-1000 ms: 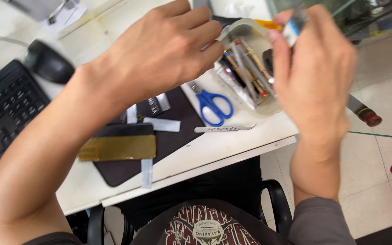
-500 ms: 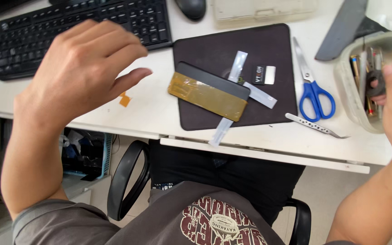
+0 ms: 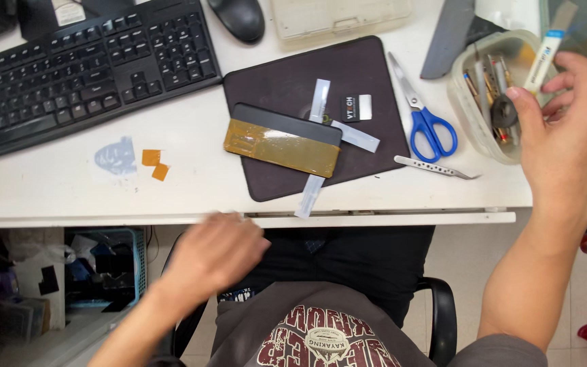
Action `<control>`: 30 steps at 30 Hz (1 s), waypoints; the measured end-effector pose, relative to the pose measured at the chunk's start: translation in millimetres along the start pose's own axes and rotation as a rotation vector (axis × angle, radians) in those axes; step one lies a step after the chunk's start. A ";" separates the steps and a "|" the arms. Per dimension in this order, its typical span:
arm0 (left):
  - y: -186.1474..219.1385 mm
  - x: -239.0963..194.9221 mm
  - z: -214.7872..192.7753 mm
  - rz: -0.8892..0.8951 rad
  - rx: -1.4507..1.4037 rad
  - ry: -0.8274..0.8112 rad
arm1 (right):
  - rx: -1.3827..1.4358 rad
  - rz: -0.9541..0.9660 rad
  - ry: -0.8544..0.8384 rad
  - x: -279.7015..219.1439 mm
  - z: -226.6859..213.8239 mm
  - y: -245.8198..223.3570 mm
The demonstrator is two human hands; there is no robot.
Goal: The person aligns and applies a screen protector to a smartphone using alignment strips and a plastic card. They smooth the protector, use a hair dryer to heat the surface, and continue smoothing to remove bubbles.
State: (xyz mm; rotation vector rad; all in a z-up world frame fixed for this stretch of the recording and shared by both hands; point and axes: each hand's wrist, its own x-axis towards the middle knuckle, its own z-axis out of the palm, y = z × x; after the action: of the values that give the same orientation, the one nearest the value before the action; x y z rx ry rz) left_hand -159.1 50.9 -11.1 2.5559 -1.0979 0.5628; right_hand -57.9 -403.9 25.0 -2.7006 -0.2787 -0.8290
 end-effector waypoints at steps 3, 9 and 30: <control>25.2 6.2 38.5 0.016 0.185 0.020 | 0.064 -0.102 0.083 -5.5 -19.7 -29.8; 42.7 5.6 50.2 -0.170 0.065 -0.019 | 0.068 -0.077 0.083 -75.9 -48.7 -66.8; 103.6 43.6 96.3 0.637 -0.030 -0.244 | 0.050 -0.012 -0.899 -165.7 -33.4 -65.0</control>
State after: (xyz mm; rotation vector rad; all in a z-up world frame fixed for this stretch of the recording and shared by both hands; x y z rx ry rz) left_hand -185.8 -85.0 -62.9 2.2572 -2.0103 0.3658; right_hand -227.6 -370.2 -28.8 -2.8371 -0.4842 0.4407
